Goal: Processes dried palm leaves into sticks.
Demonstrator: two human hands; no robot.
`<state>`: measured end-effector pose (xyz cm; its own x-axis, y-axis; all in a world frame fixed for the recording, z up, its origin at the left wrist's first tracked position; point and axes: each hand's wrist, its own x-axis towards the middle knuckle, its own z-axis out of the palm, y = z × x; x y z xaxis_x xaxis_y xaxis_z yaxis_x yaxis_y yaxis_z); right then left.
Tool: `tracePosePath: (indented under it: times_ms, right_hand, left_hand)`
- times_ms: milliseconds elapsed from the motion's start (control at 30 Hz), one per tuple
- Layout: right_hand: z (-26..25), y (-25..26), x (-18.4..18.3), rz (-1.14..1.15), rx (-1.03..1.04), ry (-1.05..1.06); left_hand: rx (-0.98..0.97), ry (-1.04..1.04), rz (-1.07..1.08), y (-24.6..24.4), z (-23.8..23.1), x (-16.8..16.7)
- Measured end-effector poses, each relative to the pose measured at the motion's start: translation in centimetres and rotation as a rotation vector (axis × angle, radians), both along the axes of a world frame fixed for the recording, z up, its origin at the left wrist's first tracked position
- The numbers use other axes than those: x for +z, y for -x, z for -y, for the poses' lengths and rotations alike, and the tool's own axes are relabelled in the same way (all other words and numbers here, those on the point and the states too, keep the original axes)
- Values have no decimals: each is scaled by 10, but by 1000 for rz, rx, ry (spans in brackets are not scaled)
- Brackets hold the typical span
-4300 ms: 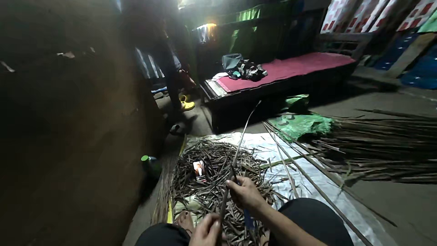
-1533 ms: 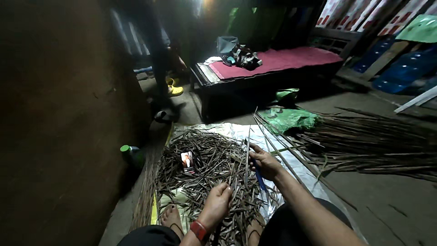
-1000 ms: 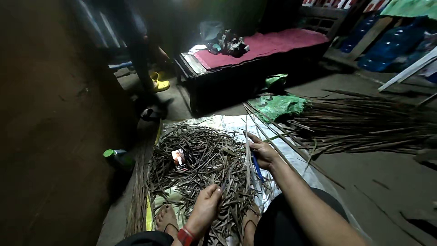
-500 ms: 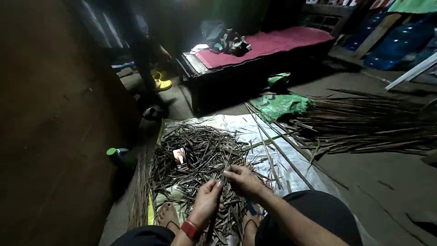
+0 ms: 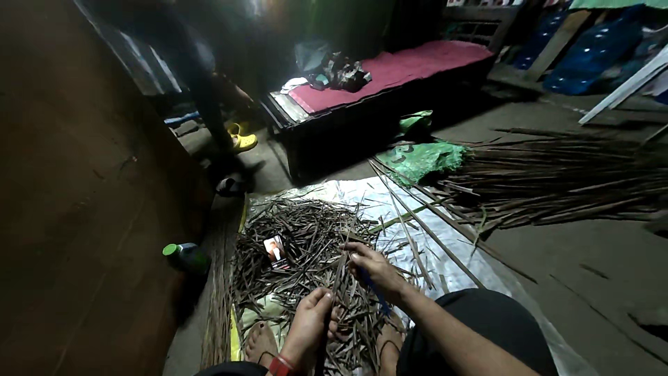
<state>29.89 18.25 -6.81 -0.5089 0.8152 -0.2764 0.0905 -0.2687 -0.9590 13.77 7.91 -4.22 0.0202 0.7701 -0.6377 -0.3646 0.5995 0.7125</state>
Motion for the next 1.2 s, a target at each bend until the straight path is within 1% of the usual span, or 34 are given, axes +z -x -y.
tracePosePath:
  times_ms: [100,300,467,600,833,1033,1200]
  right_hand:
    - [4,3,-9,-37,-49,-25]
    - [8,7,-15,-71,-111,15]
    - [7,10,-14,-39,-199,16]
    - [3,12,-15,-60,-265,21]
    - [-12,8,-8,-70,-345,66]
    - [-34,-3,-6,-89,-476,108]
    - [-52,-16,-7,-145,-580,85]
  left_hand:
    - [-12,13,43,-3,0,0]
    - [-16,21,55,-8,1,-4]
    - [-37,6,43,-9,1,-6]
    - [-44,-2,54,-11,2,-7]
    - [-66,-27,51,-15,5,-6]
    - [-127,-39,60,-20,11,-6]
    - [-152,-48,63,-24,18,-2]
